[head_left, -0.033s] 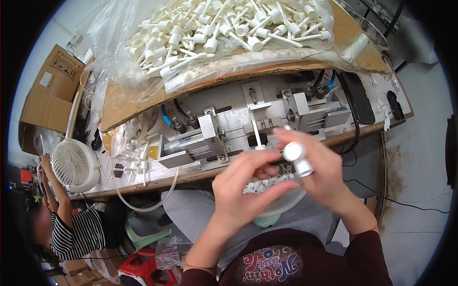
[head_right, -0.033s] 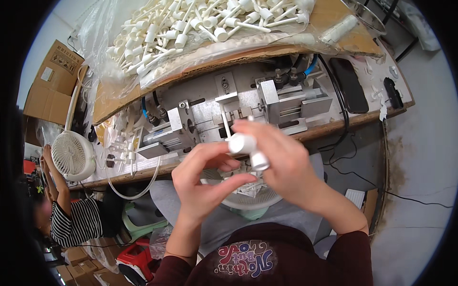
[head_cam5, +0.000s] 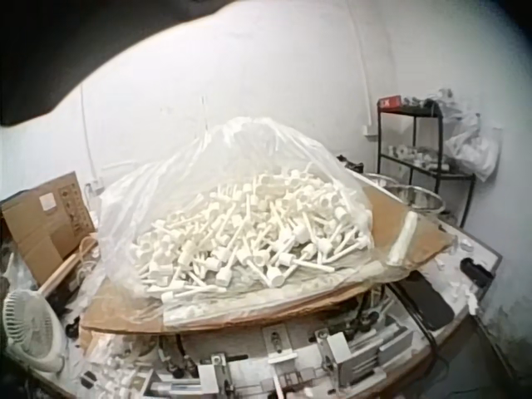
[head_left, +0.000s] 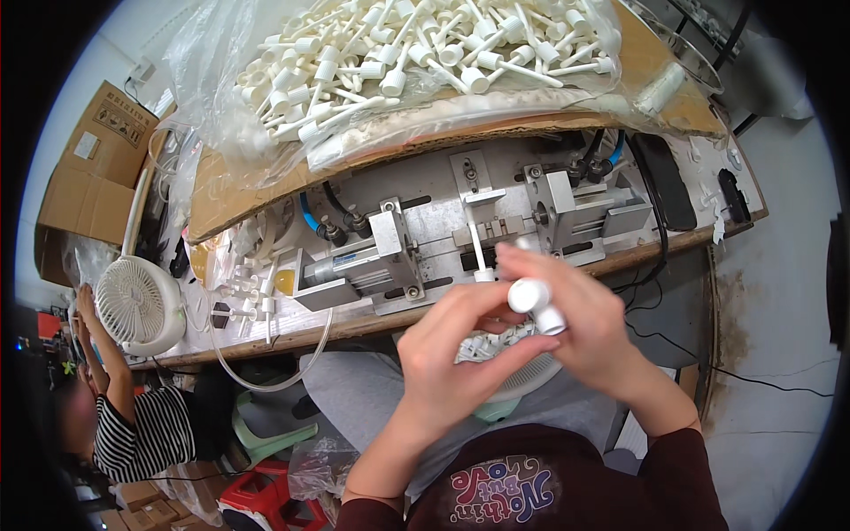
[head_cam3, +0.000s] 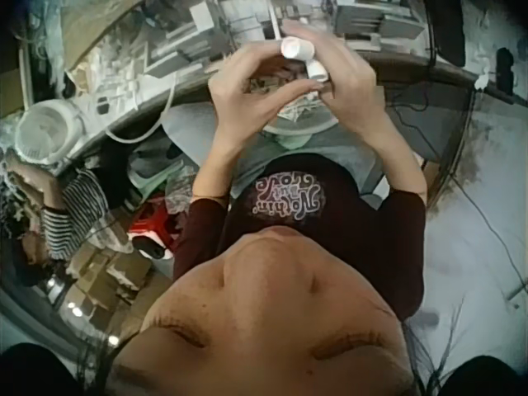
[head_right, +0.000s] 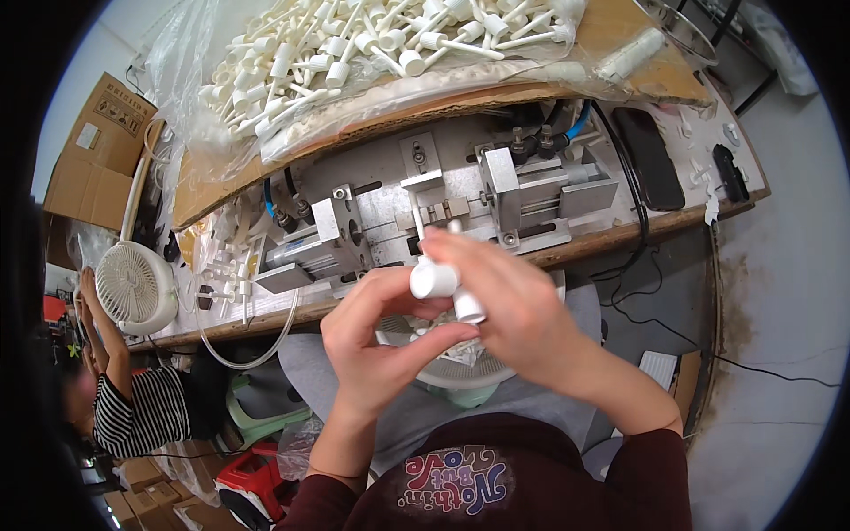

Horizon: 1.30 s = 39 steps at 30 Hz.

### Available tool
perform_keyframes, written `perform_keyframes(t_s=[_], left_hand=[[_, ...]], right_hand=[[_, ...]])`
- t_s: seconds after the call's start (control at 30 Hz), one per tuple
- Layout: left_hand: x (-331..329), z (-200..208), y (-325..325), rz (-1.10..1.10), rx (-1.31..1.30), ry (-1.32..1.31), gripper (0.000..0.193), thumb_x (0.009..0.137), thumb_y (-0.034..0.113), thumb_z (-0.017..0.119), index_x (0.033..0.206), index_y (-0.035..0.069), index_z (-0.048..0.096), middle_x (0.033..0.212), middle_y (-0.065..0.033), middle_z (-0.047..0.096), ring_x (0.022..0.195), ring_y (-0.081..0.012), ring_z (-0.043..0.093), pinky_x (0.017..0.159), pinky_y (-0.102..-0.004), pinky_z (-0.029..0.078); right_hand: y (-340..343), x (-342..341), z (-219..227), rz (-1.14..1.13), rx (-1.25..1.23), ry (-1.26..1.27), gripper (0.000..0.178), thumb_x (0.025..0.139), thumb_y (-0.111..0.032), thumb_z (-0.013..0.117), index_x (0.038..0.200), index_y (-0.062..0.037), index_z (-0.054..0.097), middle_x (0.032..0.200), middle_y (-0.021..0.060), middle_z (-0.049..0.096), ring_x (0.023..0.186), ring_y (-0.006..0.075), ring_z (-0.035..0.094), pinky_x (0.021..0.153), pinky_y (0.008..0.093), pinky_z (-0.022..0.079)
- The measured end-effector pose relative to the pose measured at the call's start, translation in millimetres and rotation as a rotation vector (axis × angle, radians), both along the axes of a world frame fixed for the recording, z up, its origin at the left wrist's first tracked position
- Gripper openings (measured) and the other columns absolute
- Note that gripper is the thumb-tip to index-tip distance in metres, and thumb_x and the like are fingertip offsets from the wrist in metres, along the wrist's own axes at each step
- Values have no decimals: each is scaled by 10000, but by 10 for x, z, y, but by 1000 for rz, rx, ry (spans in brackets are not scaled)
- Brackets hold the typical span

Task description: Assembling small white plastic pump nozzle components using a mechanical assembly jig on a workbench.

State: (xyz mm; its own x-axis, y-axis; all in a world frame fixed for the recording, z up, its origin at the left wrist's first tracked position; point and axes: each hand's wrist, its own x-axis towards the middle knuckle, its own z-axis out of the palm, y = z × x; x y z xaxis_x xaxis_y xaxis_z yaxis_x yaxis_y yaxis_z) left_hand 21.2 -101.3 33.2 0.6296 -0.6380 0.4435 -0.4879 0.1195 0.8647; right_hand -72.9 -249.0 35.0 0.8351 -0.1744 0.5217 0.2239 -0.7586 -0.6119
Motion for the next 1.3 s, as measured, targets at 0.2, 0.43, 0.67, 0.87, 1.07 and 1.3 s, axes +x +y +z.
perform_keyframes(t_s=[0.2,0.43,0.67,0.87,1.07,1.3], left_hand=[[49,-45,141,-19,82,-69,377,771,-4,831,1114,-35,678,1015,-127,703,866,-187,732,726,-285,621],[20,-82,80,-26,7,149,406,775,-38,810,1158,-16,677,1072,-115,693,914,-188,724,794,-300,643],[122,-174,77,149,238,-369,368,730,-25,826,1084,10,730,1141,-109,696,851,-171,694,740,-293,597],[182,-221,-31,245,465,-739,334,730,88,812,1058,67,755,1187,-49,724,691,-176,658,612,-288,517],[272,-164,-46,154,463,-765,295,773,112,760,1044,-2,733,1181,-114,719,638,-141,658,580,-273,472],[468,246,-21,52,384,-406,251,838,222,783,1015,50,739,1049,-86,733,724,-231,702,686,-333,559]], right_hand=[[17,109,-32,0,-13,-9,526,776,123,600,1297,53,583,1350,233,601,1201,371,627,992,408,535],[32,146,-112,51,-33,-77,501,794,135,575,1289,63,596,1352,243,601,1172,370,647,974,421,541],[-115,26,-118,-152,179,-12,365,838,107,542,1172,14,656,1062,153,672,882,300,664,760,353,530],[-145,-97,-45,5,692,56,416,898,-405,574,942,6,612,770,48,485,659,138,414,585,260,293],[-258,-178,125,26,772,58,415,866,-422,543,737,-28,535,783,39,496,730,145,427,669,282,315],[-235,-211,296,-76,177,-53,282,758,-215,714,977,-36,718,1083,149,610,1065,299,562,951,398,419]])
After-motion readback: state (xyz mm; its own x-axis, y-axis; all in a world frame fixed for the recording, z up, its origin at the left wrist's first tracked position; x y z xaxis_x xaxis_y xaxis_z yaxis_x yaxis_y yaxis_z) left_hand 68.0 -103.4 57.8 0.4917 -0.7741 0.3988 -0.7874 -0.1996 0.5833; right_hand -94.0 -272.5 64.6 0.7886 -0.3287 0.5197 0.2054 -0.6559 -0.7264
